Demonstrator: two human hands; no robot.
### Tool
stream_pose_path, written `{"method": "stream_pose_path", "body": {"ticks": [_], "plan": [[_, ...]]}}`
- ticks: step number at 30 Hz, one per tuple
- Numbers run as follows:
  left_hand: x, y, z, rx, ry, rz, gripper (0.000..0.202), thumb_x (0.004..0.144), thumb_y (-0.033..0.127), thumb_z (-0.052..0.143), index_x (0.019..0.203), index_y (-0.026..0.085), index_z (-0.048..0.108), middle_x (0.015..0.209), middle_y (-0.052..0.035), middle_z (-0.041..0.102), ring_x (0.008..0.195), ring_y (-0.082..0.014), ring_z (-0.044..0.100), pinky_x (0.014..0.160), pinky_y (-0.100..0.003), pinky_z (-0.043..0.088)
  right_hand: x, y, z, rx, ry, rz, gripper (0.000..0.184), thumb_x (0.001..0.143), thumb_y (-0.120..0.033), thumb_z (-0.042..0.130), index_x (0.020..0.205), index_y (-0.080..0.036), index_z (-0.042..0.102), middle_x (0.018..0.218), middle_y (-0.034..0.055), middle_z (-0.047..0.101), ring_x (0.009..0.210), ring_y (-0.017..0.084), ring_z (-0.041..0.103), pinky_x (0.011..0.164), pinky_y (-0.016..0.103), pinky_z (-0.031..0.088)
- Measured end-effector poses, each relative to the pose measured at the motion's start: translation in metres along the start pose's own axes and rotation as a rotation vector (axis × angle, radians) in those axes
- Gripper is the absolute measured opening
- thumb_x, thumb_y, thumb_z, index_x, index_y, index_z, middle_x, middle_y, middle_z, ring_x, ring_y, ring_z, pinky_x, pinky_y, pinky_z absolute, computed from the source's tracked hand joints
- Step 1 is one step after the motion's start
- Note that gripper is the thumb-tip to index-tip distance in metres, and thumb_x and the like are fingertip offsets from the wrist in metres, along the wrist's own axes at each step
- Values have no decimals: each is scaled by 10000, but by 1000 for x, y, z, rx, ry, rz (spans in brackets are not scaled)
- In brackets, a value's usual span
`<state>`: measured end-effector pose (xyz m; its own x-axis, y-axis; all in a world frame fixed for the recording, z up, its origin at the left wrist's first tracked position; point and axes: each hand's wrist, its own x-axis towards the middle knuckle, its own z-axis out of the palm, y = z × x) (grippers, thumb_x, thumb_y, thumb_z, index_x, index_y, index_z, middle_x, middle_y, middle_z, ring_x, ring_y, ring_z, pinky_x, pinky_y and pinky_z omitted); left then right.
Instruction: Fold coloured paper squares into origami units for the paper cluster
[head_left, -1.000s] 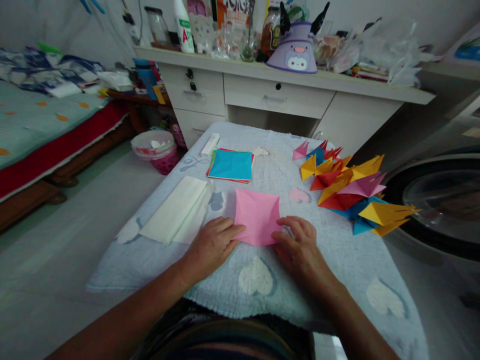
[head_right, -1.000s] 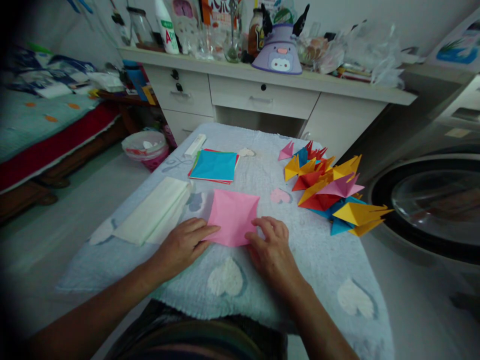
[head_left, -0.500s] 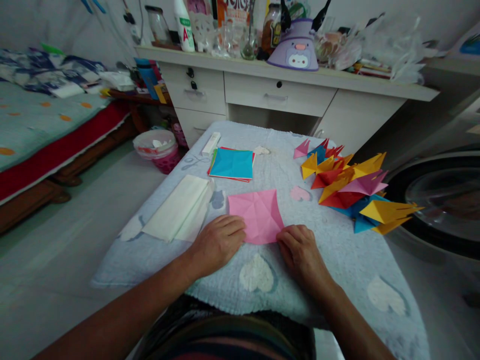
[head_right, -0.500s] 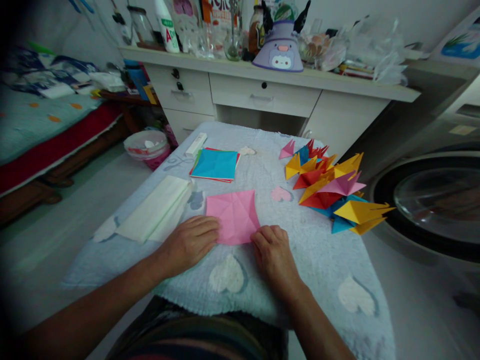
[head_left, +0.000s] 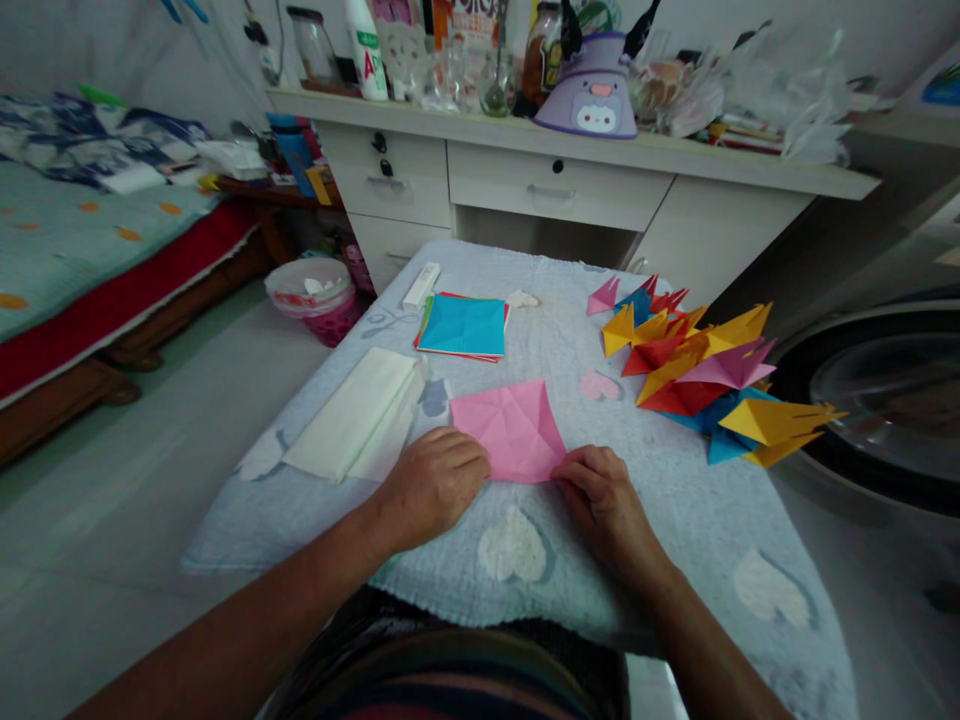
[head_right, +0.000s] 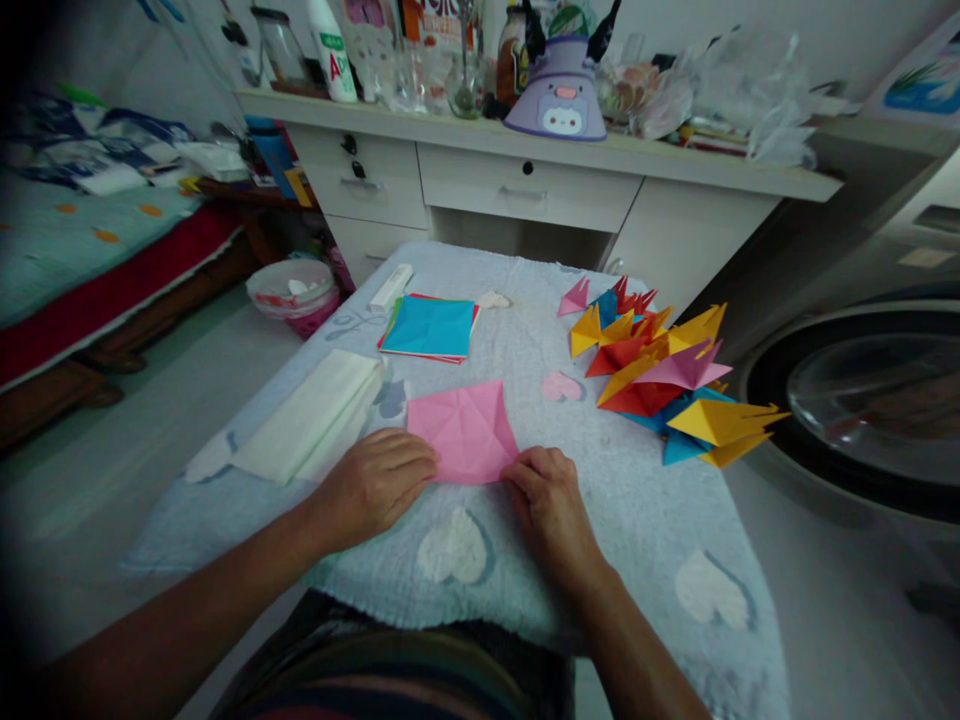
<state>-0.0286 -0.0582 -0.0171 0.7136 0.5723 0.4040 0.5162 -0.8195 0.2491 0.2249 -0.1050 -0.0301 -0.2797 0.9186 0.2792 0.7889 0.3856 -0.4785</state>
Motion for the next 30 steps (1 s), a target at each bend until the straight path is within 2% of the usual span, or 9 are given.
{"method": "stream_pose_path", "body": {"ticks": [3,6,10,13,17,20,27,30], "plan": [[-2,0,2,-52,-48,-54,170,920,177,495,861,173,655,816,-40,698,804,-184,649,805,-360,493,0,1,1,13,1,18,160,911,-158,541,901,-213,691,924,68,633,868,223,536,781,384,427],[-4,-2,5,-145,-39,-205,136,901,201,543,984,194,649,905,-38,717,848,-188,662,807,-341,491,1,1,2,16,-2,46,134,898,-148,541,865,-199,660,932,68,620,869,221,530,792,385,422],[0,-1,5,-255,-67,-448,231,847,181,588,1070,221,633,922,-25,698,838,-184,646,792,-320,489,3,-3,0,25,-20,102,91,869,-131,555,850,-190,622,935,68,600,877,222,520,792,382,419],[3,2,5,-310,-64,-538,320,829,169,582,1146,209,593,939,-32,659,848,-183,621,792,-311,482,4,-5,-1,32,-35,136,68,864,-149,567,842,-195,612,945,68,589,883,224,514,793,384,417],[3,5,9,-323,-12,-565,435,837,165,548,1268,182,494,887,-23,600,840,-184,593,801,-318,471,5,-5,0,42,-28,168,72,865,-154,567,825,-198,607,952,70,578,883,225,506,792,390,417],[3,4,12,-294,20,-565,449,848,185,539,1289,167,457,810,-5,555,813,-191,576,771,-320,462,5,-4,1,50,-23,179,75,866,-157,568,817,-199,607,948,73,577,877,229,503,787,400,417],[2,9,11,-247,24,-545,418,838,167,563,1245,182,469,815,-1,592,807,-194,583,778,-327,444,7,-3,-1,94,-13,185,90,849,-144,582,797,-204,624,967,78,580,910,239,502,800,411,430],[1,13,10,-246,6,-506,315,831,154,587,1136,209,534,891,-8,649,850,-188,602,825,-334,430,6,4,-3,80,26,156,100,844,-137,578,800,-204,639,1003,87,578,960,252,496,840,432,429]]}}
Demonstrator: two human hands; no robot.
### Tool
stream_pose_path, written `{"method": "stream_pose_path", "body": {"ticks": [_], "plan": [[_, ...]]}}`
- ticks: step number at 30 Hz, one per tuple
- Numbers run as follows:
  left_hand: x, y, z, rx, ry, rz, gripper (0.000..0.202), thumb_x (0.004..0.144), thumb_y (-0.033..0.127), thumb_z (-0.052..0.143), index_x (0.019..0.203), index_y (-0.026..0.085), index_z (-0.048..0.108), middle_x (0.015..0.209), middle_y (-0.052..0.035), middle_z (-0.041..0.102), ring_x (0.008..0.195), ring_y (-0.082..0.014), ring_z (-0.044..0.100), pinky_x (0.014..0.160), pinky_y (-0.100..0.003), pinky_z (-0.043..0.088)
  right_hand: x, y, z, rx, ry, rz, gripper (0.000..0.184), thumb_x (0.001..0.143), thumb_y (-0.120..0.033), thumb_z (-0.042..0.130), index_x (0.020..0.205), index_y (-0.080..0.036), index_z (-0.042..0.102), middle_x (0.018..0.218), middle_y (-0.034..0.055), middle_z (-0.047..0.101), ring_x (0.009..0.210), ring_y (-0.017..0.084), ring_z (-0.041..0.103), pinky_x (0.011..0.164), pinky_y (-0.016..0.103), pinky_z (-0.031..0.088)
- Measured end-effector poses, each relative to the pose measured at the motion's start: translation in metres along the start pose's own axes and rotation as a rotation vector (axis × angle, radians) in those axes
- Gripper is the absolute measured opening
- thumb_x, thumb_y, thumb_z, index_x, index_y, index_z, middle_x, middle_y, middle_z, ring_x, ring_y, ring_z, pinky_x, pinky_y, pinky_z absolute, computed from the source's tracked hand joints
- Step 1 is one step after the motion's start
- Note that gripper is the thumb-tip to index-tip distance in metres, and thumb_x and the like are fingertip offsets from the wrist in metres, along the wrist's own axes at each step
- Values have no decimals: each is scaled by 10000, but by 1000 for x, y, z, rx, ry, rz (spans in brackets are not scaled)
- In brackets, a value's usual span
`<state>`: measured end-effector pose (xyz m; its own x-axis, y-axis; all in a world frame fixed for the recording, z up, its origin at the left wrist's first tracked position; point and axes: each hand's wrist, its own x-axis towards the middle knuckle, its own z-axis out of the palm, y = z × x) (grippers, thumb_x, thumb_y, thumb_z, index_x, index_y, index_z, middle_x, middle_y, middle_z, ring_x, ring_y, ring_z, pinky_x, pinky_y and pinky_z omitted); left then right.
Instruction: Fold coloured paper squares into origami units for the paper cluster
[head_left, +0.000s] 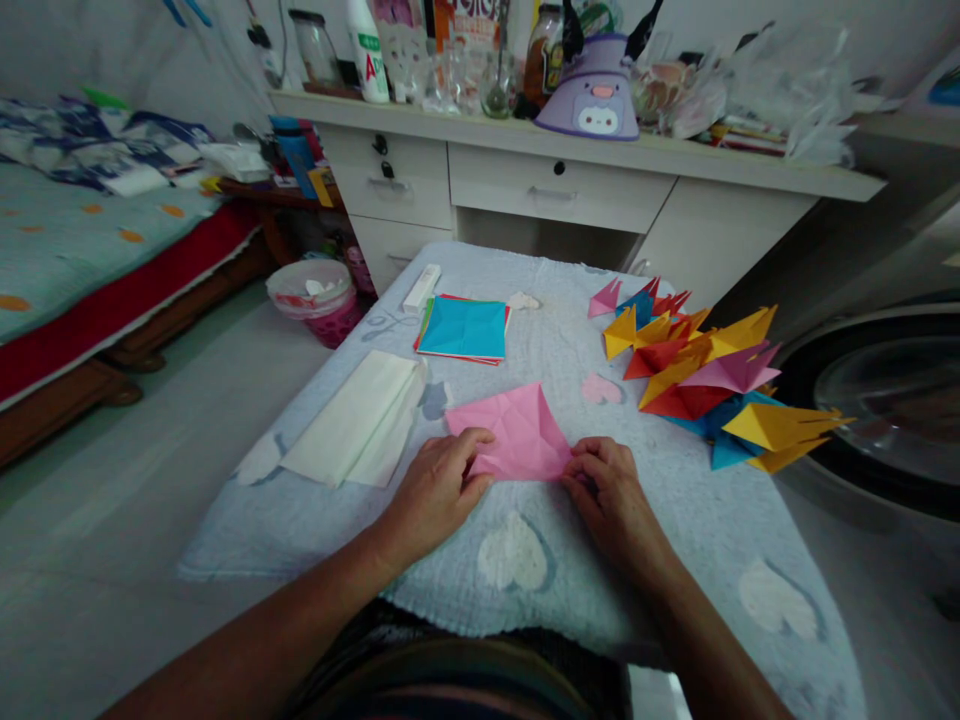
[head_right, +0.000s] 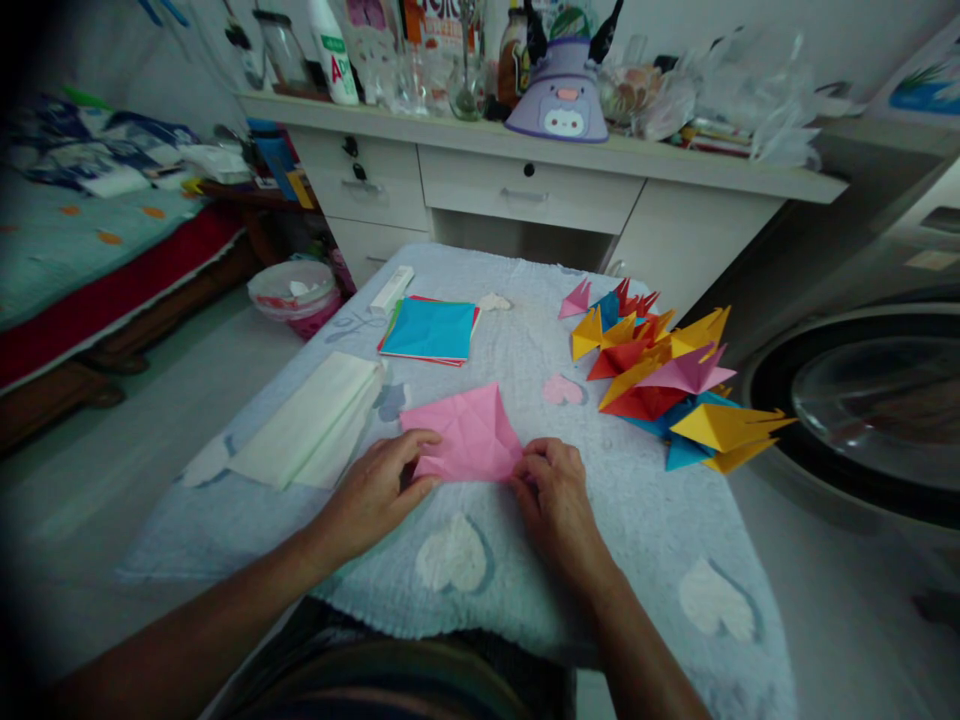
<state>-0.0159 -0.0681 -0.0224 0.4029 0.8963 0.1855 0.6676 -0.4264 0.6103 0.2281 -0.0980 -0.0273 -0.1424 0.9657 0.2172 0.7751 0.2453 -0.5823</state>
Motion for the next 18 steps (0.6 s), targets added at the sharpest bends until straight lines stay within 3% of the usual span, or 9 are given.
{"method": "stream_pose_path", "body": {"ticks": [5,10,18], "plan": [[-1,6,1,12,-61,41,28,861,210,599,862,215,626,842,1,674,872,-192,606,841,-354,390,0,11,-1,-37,42,-17,108,840,-158,579,810,-212,668,1083,96,573,1026,270,493,899,477,410],[2,7,1,115,-43,-7,220,908,337,562,761,188,630,821,-25,633,890,-212,569,811,-367,383,-1,9,1,-68,33,24,113,838,-181,580,809,-217,683,1095,98,594,1042,278,505,909,492,395],[6,7,3,266,22,-110,260,882,387,584,729,191,659,928,-54,613,962,-253,509,804,-394,373,0,12,4,-103,30,63,124,855,-237,590,784,-203,686,1102,101,608,1025,274,529,905,468,387]]}}
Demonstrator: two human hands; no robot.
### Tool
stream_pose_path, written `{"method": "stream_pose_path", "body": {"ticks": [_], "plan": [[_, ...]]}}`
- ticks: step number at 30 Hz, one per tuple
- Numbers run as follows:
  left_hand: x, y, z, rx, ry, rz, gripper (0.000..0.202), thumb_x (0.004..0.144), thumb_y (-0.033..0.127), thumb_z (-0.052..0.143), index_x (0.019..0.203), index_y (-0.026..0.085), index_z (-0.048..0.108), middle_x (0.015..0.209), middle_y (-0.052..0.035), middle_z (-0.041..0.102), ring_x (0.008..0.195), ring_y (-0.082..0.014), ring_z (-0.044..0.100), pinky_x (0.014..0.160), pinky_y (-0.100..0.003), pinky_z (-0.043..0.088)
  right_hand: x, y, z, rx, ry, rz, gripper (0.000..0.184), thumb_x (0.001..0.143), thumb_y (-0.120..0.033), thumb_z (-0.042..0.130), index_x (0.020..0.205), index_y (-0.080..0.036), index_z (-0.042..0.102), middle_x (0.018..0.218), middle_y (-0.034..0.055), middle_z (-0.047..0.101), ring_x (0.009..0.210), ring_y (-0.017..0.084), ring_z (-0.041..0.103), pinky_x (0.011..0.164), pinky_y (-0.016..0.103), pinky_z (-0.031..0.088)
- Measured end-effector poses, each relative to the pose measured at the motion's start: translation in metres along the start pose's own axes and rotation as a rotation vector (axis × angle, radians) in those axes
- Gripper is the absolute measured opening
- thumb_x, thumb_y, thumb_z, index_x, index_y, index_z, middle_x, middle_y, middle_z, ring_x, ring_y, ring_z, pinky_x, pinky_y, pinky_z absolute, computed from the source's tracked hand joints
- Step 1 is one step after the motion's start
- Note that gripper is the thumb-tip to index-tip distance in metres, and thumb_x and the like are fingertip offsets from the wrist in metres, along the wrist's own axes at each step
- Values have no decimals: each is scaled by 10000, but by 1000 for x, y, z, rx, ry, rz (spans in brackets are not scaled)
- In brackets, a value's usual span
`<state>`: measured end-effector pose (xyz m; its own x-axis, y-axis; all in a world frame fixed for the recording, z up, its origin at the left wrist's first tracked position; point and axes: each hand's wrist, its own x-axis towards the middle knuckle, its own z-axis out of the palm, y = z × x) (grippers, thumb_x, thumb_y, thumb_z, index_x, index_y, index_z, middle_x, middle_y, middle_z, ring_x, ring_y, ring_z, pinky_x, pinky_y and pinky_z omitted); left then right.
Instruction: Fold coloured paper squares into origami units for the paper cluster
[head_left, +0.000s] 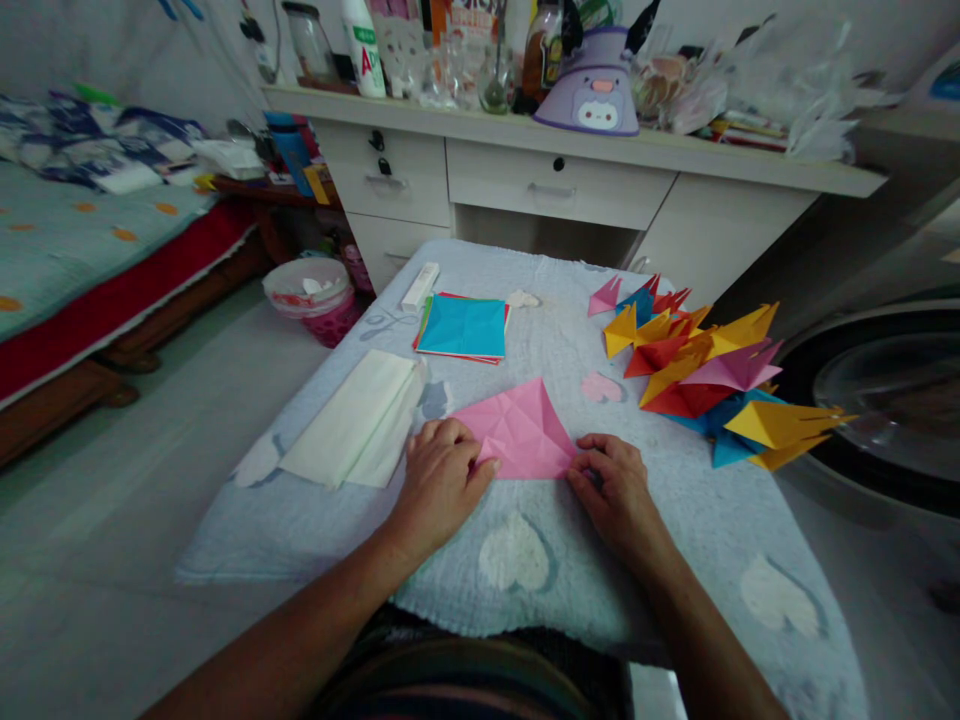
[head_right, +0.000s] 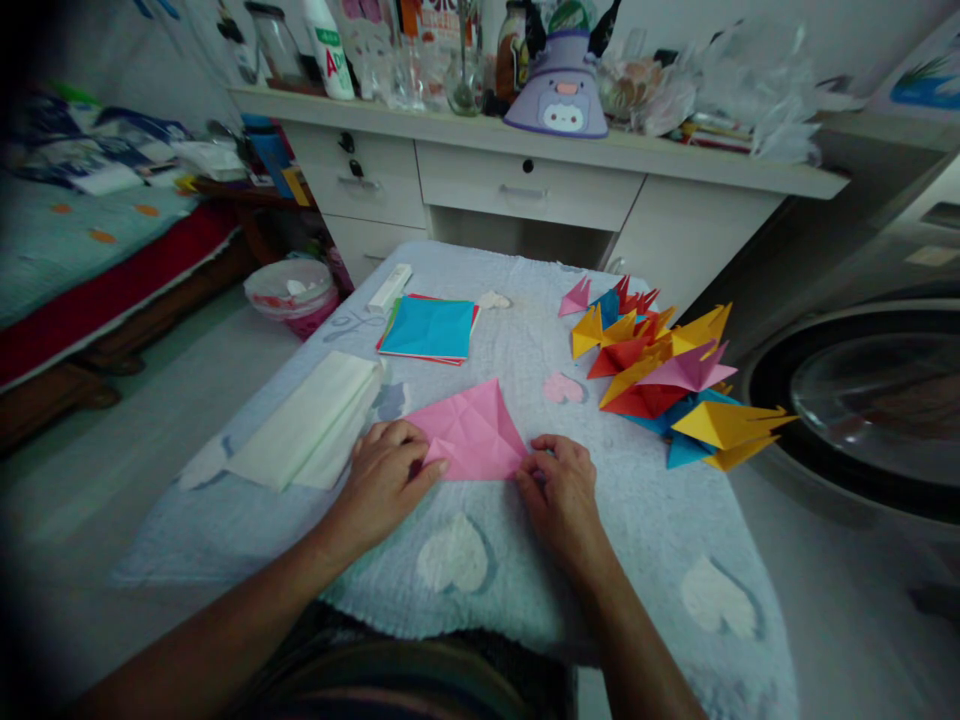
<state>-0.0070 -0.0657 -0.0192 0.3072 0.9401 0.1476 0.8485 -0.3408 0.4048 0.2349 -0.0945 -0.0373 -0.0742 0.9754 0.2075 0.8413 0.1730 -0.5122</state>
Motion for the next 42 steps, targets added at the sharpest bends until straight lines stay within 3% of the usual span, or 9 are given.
{"method": "stream_pose_path", "body": {"ticks": [18,42], "plan": [[0,5,4,159,57,-10,167,866,333,574,787,201,639,944,-84,587,989,-285,482,837,-453,371,1,-4,5,-27,80,56,92,786,-218,624,707,-211,670,1061,88,612,987,269,533,854,446,413],[1,6,5,161,51,-58,167,862,345,572,773,204,557,922,-75,551,980,-285,474,845,-444,361,2,-1,7,-29,83,57,88,762,-222,650,676,-207,662,1036,95,617,976,278,539,865,460,414]]}}
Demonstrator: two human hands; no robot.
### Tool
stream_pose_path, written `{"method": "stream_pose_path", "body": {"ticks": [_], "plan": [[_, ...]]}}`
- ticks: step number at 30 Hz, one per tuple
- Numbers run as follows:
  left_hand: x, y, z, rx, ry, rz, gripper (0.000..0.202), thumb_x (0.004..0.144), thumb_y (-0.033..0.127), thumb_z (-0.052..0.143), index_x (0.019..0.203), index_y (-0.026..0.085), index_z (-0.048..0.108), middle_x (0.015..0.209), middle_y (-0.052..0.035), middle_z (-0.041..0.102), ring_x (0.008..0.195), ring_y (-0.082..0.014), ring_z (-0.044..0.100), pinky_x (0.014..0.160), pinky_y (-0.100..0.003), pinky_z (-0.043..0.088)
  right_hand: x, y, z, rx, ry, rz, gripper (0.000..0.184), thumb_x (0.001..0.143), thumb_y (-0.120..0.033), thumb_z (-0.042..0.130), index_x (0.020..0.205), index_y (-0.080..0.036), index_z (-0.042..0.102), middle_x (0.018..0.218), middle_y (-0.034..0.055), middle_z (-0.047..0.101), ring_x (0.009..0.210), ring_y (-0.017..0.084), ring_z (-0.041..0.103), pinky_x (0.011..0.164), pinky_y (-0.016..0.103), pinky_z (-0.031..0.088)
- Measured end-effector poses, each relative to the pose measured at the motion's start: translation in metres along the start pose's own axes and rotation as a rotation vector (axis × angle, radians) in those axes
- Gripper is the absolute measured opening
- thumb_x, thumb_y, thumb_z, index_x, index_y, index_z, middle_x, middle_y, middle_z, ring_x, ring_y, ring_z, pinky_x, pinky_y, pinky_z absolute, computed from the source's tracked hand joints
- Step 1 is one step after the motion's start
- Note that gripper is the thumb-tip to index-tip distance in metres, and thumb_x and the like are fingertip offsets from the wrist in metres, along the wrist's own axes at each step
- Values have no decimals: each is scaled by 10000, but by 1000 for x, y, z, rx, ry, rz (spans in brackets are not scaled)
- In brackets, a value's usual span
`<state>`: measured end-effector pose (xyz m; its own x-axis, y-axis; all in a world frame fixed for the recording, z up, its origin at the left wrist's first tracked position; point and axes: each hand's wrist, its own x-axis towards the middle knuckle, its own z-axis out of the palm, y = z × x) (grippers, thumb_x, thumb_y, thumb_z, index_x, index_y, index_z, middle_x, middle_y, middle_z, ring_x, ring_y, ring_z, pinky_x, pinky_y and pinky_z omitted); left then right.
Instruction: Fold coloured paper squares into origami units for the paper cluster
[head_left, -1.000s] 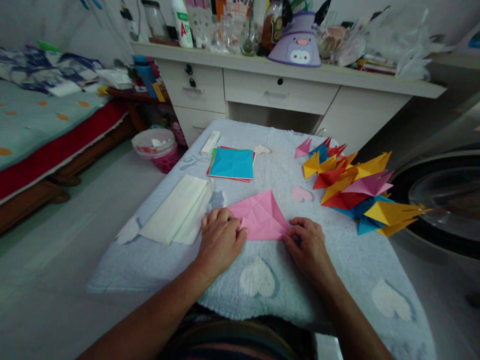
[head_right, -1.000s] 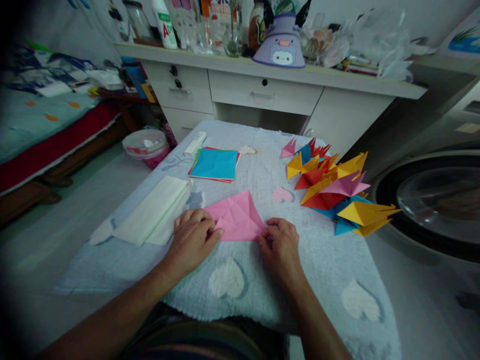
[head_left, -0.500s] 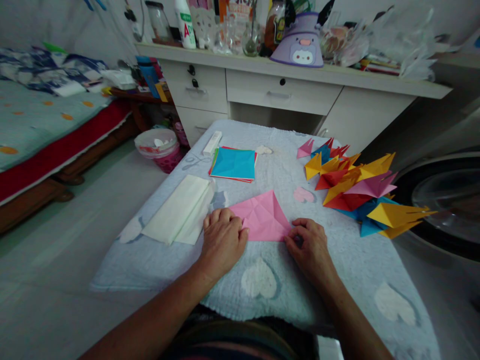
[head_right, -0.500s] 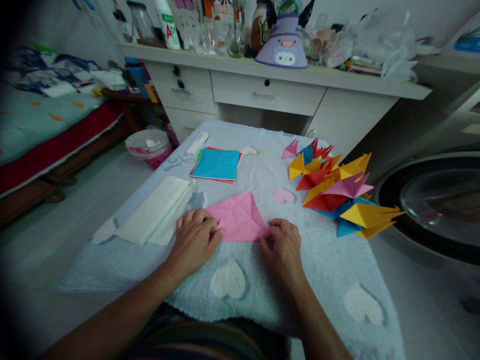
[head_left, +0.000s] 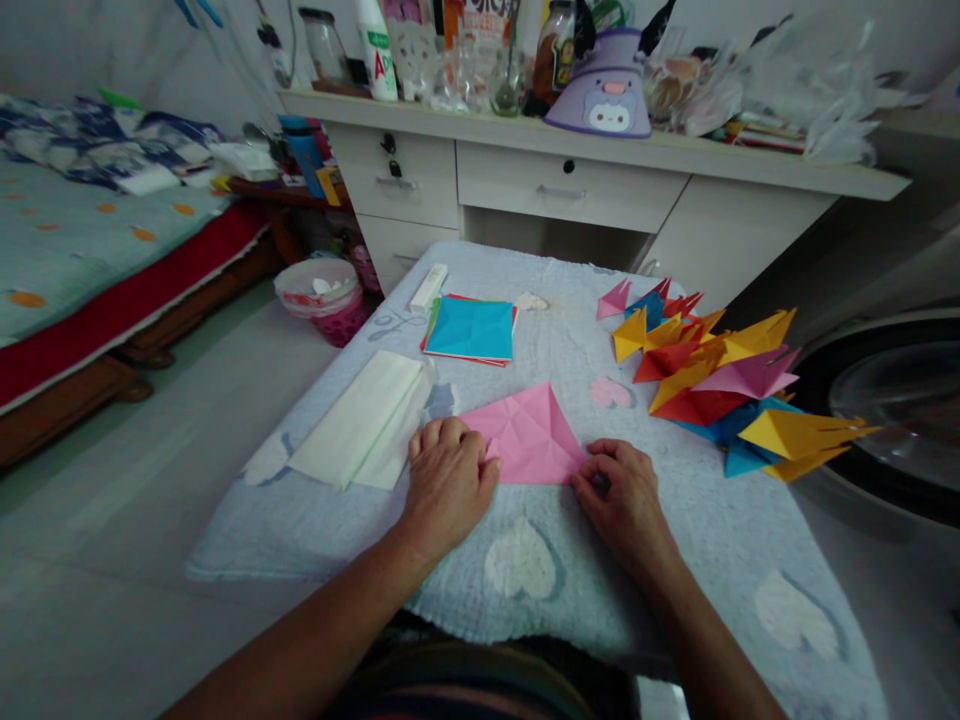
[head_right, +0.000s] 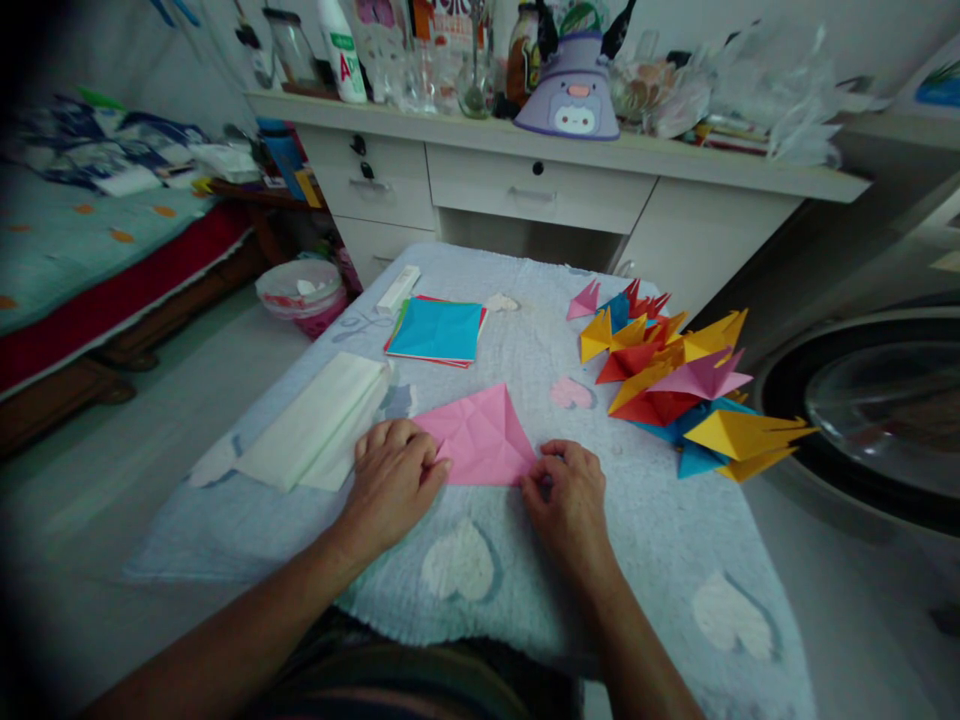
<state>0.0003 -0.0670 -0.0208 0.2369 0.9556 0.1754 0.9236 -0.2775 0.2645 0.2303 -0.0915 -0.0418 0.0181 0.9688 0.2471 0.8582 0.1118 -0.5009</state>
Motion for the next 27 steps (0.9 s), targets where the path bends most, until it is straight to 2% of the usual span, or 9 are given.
{"method": "stream_pose_path", "body": {"ticks": [10,13,15,18,20,23,27], "plan": [[-2,1,3,-19,48,-9,164,844,336,614,919,198,567,964,-84,558,997,-292,468,866,-455,367,1,-3,-2,8,-12,13,96,773,-225,642,682,-206,664,1041,96,615,985,280,538,871,464,412],[-2,3,3,-52,95,78,135,847,250,630,976,219,605,1038,-80,572,1040,-285,457,878,-449,365,0,-3,-2,3,-6,13,99,770,-224,639,676,-204,662,1037,100,617,983,282,541,873,462,409],[-1,3,5,-77,109,203,133,866,178,609,982,241,629,1064,-61,583,1035,-259,464,866,-418,377,0,-2,-1,-6,-6,14,104,771,-226,636,674,-200,663,1037,101,619,978,279,542,872,457,409],[1,0,8,-98,46,422,104,910,175,572,958,232,645,1023,-39,608,991,-219,493,838,-371,407,0,-1,0,-16,-5,22,96,763,-235,645,678,-199,670,1042,99,619,986,277,541,876,448,412],[2,-1,8,-91,-31,514,84,927,207,562,954,214,641,982,-31,618,967,-204,513,833,-354,429,0,-1,0,-15,-2,29,89,761,-244,652,687,-200,676,1047,99,618,998,280,537,885,448,411],[2,-1,5,-51,-123,559,103,933,207,554,1000,199,632,954,-32,619,936,-192,532,820,-334,456,0,-1,0,-8,5,37,102,764,-250,654,676,-201,673,1050,100,615,1003,282,535,891,451,412],[-3,3,1,9,-163,558,261,925,233,562,1186,235,581,1039,-53,598,1005,-222,515,859,-368,463,0,-2,-2,-1,7,46,104,768,-257,653,678,-207,673,1066,100,609,1016,288,525,889,460,416]]}}
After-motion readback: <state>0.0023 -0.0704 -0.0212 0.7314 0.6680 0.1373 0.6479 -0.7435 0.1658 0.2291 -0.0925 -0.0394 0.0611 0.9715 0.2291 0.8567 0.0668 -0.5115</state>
